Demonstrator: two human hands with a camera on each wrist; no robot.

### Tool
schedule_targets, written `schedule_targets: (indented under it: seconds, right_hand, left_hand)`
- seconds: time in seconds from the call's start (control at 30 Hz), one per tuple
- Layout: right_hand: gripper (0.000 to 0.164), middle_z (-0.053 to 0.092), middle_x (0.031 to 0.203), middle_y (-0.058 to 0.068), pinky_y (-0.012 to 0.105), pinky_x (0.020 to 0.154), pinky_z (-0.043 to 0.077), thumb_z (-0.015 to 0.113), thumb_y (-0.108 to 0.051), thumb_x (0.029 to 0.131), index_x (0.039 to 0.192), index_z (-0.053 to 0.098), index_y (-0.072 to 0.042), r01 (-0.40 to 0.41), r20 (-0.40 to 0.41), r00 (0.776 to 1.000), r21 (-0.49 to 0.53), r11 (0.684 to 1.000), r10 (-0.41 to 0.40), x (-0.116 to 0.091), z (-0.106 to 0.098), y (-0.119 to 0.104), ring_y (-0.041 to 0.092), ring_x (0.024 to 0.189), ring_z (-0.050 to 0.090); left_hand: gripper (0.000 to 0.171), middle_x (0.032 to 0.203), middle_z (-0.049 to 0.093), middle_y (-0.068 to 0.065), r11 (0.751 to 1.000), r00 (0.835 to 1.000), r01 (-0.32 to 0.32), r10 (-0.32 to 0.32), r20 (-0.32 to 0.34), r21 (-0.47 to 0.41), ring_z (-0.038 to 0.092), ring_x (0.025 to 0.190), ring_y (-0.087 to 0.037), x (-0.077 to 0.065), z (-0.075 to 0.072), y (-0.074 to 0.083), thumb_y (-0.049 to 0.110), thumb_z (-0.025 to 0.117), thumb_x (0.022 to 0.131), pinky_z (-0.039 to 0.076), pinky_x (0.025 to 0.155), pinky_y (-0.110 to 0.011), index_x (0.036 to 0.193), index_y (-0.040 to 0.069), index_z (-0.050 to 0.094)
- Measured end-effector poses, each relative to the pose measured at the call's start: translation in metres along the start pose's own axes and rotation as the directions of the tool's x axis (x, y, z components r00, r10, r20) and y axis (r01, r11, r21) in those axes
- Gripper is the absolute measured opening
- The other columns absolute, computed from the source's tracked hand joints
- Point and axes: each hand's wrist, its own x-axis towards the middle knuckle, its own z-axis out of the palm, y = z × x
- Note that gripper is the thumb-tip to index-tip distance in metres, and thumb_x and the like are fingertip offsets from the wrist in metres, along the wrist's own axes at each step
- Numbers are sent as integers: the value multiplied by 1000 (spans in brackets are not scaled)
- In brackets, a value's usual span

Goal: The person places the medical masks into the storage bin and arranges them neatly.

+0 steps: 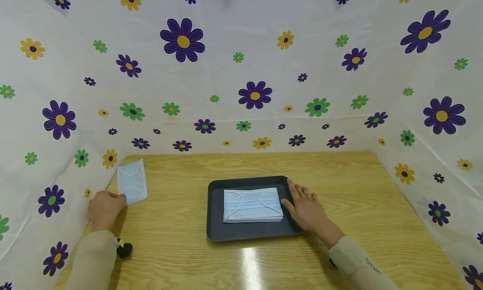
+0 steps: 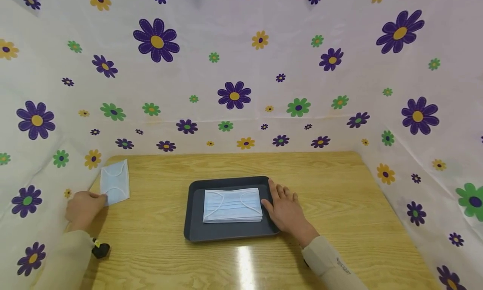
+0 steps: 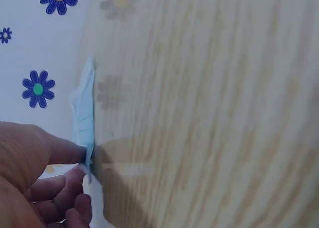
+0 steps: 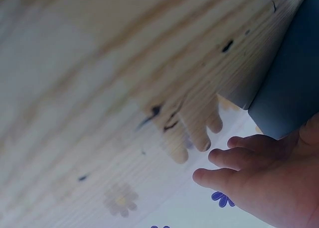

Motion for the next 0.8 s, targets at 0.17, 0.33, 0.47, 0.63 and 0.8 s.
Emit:
schedule_targets:
  seconds: [0.17,0.33,0.47,0.63,0.8]
  right_hand:
    - [76,34,165,34,77,120,23,40,-49,113,169,13,-5,4,-5,1000,3,1000,-4,1,0,0,57,153,30]
    - [75,35,164,34,77,119,24,41,-48,113,169,14,-6,10,-6,1000,8,1000,-10,1,1,1,58,152,31]
    - [75,35,164,34,77,119,23,41,-48,113,169,13,-6,11,-7,1000,9,1000,-11,1,1,1,58,152,31]
    - [75,35,164,34,77,120,23,40,-48,113,170,12,-7,5,-9,1000,3,1000,-5,1,1,2,58,153,30]
    - [75,37,163,35,77,119,24,41,-47,113,169,13,-6,14,-14,1000,-3,1000,-14,0,2,1,58,151,32]
  left_hand:
    - [44,99,72,-28,1000,994,-14,13,105,6,65,80,-38,-7,-4,6,34,60,91,49,59,-45,106,-5,74]
    - [37,77,65,-11,998,983,-50,43,180,34,57,71,-25,-15,-5,12,38,60,92,45,56,-38,85,4,72]
    - [35,65,59,0,992,964,-124,116,238,20,53,65,-20,-19,-8,15,36,63,92,42,53,-33,68,11,67]
    - [43,67,64,-8,983,960,-182,181,215,-12,59,65,-27,-15,-10,16,37,62,99,46,55,-36,76,2,69]
    - [52,120,68,-36,989,990,-130,133,43,-68,61,107,-57,-5,-2,10,34,54,103,53,82,-59,122,-13,66]
